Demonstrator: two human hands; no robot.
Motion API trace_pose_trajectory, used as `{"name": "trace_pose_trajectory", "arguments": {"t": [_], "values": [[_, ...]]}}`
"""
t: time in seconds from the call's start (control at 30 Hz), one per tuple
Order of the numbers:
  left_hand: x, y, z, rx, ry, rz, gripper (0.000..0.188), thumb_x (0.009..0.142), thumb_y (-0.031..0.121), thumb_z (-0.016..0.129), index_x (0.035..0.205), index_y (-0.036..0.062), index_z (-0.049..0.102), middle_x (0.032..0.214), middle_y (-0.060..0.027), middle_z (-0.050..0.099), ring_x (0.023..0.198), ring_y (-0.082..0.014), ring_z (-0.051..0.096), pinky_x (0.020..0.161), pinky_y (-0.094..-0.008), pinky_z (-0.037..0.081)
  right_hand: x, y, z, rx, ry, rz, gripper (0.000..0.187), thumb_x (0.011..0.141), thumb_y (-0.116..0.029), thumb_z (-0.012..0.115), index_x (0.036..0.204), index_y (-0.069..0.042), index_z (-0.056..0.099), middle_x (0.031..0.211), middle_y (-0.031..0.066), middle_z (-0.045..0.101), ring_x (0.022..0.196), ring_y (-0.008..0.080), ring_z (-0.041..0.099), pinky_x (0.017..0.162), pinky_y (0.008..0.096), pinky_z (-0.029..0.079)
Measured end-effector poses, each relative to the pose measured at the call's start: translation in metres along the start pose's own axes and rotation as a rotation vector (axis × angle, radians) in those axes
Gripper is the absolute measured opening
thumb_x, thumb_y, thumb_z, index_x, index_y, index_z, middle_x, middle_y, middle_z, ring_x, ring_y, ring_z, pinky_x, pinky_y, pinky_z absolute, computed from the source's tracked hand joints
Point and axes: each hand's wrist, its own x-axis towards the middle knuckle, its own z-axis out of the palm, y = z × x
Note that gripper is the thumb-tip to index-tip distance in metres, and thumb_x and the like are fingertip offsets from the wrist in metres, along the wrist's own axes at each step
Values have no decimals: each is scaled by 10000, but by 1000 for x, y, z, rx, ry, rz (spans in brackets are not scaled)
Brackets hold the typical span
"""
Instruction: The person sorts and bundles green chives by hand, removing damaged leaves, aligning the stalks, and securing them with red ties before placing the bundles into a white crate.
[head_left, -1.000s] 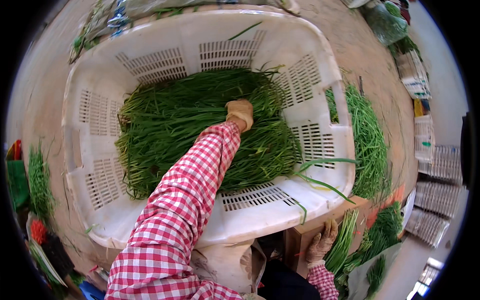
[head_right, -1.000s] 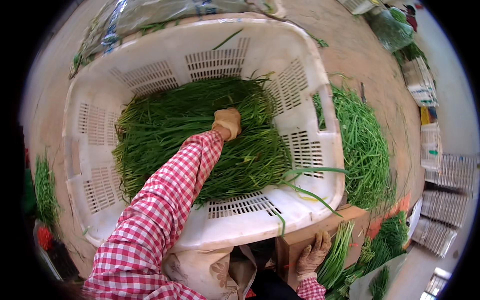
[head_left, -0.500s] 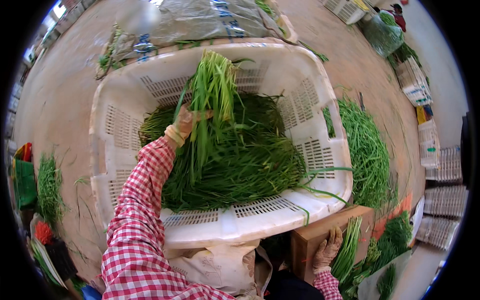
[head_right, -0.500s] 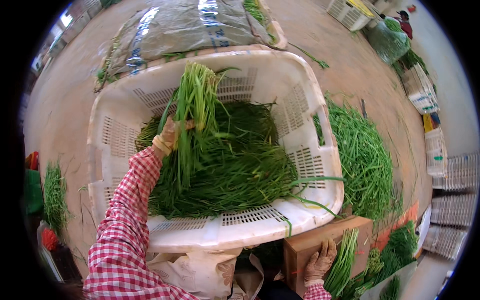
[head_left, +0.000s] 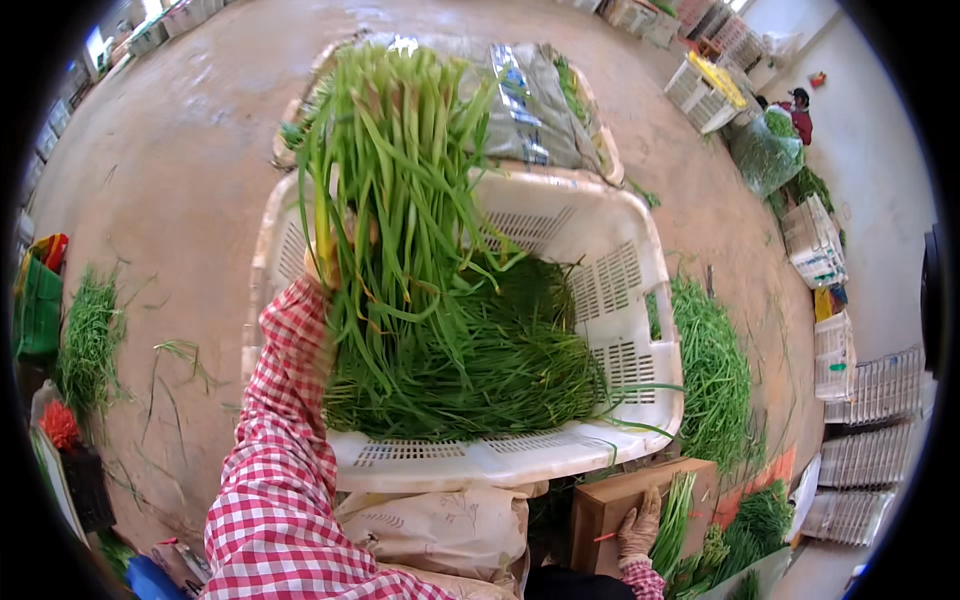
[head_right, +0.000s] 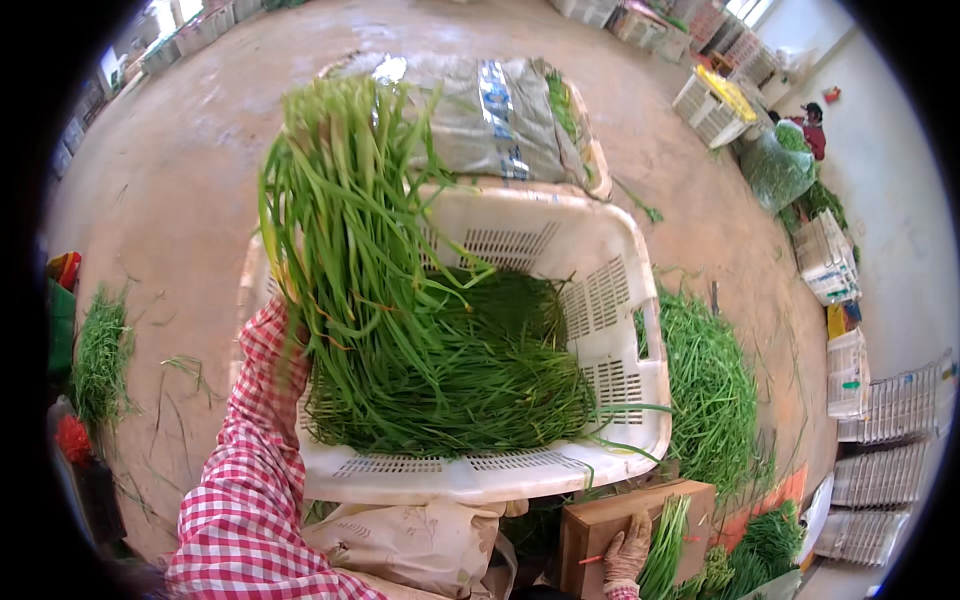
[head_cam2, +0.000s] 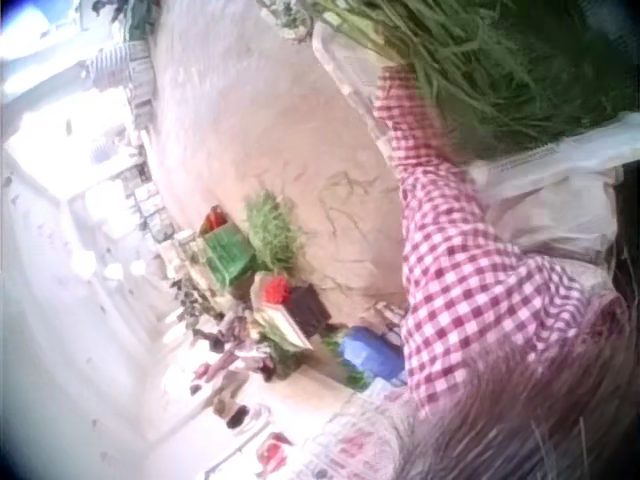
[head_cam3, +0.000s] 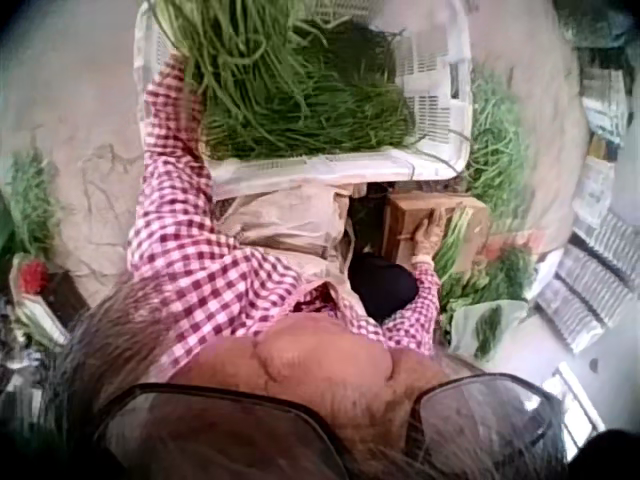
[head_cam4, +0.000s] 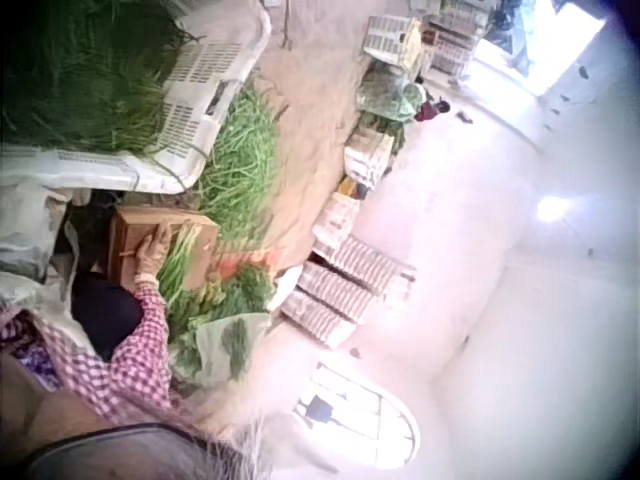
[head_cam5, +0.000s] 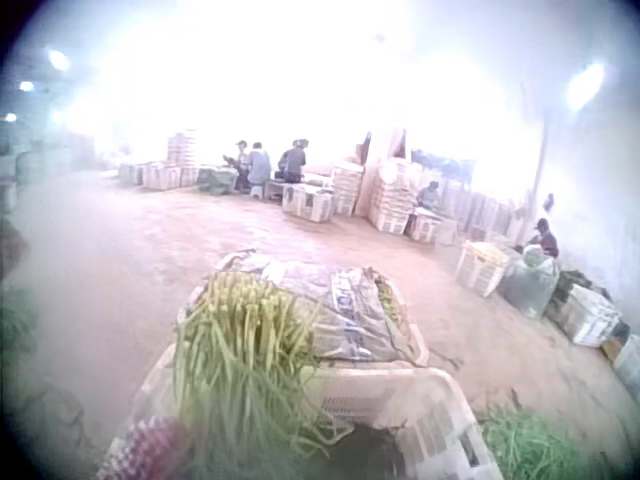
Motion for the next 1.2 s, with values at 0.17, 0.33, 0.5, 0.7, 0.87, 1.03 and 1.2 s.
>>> {"name": "trace_pose_trajectory", "arguments": {"t": [0.17,0.33,0.5,0.7,0.87,1.03,1.2], "values": [[30,51,84,-217,-105,232,404,946,277,515,1271,40,473,1159,-121,579,915,-210,628,738,-311,562,-22,4,-3,370,425,339,582,805,-80,546,1359,-16,379,1359,207,427,1258,310,424,1046,370,331],[30,43,196,-416,-290,276,408,947,283,509,1277,45,474,1156,-125,587,890,-205,637,708,-303,572,-5,-2,-69,445,379,387,415,863,-197,599,1214,15,533,1115,175,627,1005,275,617,906,337,461],[-19,11,285,-517,-423,201,411,949,288,503,1282,49,475,1153,-128,595,864,-200,645,679,-295,582,-16,-201,-257,802,264,-194,622,794,-268,693,1295,22,466,1265,198,527,1175,295,506,992,363,393],[-122,-36,355,-558,-452,77,415,942,282,502,1288,55,478,1164,-130,593,884,-207,630,701,-312,557,-59,-287,-264,128,314,-200,1121,685,-469,737,1456,5,75,1477,248,200,1367,397,204,1117,416,166],[-214,-80,365,-485,-257,6,418,922,257,513,1291,63,483,1198,-128,574,986,-236,578,817,-369,475,-88,-260,-213,629,454,-320,1060,676,-174,774,1465,-32,80,1436,239,298,1303,383,345,1073,403,292],[-266,-103,322,-79,-104,-28,425,902,233,523,1294,71,488,1233,-126,555,1088,-264,525,933,-426,392,-100,-250,-192,354,248,-59,981,731,-223,747,1462,-42,117,1098,194,608,818,369,643,722,409,509],[-343,-104,314,390,-202,-86,436,883,208,533,1297,78,493,1267,-125,536,1189,-293,473,1049,-483,310,-97,-221,-127,3,-93,102,1060,688,-256,746,1462,-13,64,795,206,619,662,323,630,607,386,500]]}}
